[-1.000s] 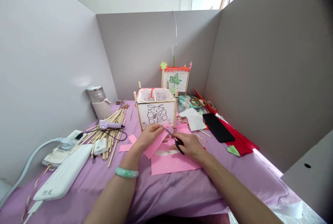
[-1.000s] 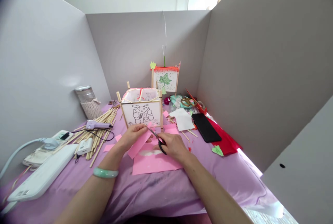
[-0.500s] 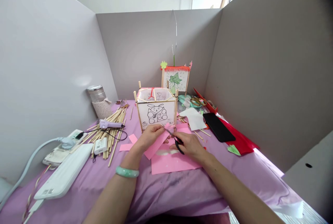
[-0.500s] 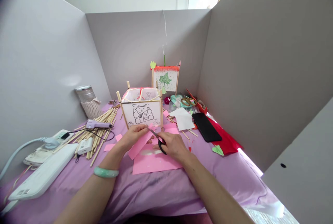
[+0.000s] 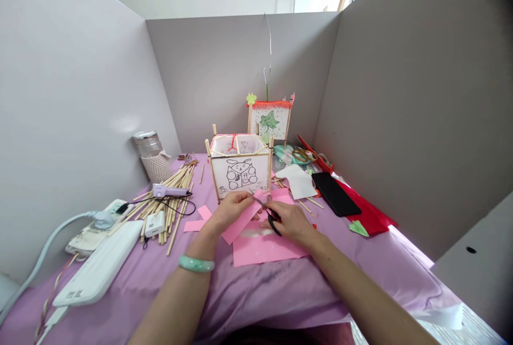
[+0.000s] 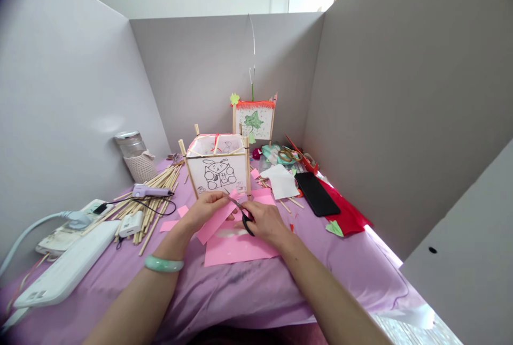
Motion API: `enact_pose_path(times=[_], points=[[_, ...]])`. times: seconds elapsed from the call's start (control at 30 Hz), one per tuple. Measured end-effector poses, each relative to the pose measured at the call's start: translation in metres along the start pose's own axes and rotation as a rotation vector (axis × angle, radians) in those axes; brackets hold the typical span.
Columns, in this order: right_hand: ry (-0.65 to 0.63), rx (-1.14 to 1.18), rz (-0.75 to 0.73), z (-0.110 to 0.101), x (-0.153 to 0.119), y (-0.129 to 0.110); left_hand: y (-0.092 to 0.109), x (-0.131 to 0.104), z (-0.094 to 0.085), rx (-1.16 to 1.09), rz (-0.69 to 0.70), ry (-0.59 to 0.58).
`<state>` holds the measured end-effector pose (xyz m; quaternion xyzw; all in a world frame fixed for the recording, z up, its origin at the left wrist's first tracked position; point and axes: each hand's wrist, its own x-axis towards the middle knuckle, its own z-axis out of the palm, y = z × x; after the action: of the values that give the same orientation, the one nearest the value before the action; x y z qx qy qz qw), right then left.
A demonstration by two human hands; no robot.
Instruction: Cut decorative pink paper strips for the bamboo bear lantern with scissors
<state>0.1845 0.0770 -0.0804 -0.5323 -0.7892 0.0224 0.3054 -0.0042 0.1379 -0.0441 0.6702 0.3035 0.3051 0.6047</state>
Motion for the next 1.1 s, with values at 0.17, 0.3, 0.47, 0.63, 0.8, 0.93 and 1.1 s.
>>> enact_pose_path(times=[0.17, 0.3, 0.47, 0.63, 0.8, 0.93, 1.1], points=[[-0.002, 0.018, -0.013, -0.0026, 0.0003, -0.0038, -0.0001, 0.0005, 0.0009, -0.001, -0.003, -0.005], [-0.011, 0.003, -0.002, -0.0029, 0.0006, -0.0037, -0.0008, 0.0011, -0.0006, 0.009, 0.002, -0.015], [-0.021, -0.009, 0.007, -0.005, 0.0021, -0.0048, -0.0017, 0.001, -0.0023, 0.02, -0.006, -0.016], [-0.023, 0.003, 0.006, -0.0056, 0.0025, -0.0046, -0.0031, 0.0012, -0.0034, 0.02, -0.017, -0.018], [-0.008, 0.016, 0.015, -0.0038, 0.0022, -0.0038, -0.0033, 0.0019, -0.0034, 0.024, -0.01, -0.01], [-0.007, 0.021, 0.01, -0.0052, 0.002, -0.0051, 0.0011, 0.0012, -0.0022, 0.006, 0.004, 0.009], [-0.013, 0.021, -0.015, -0.0076, 0.0008, -0.0056, 0.0061, 0.0007, -0.0021, -0.012, 0.014, 0.063]])
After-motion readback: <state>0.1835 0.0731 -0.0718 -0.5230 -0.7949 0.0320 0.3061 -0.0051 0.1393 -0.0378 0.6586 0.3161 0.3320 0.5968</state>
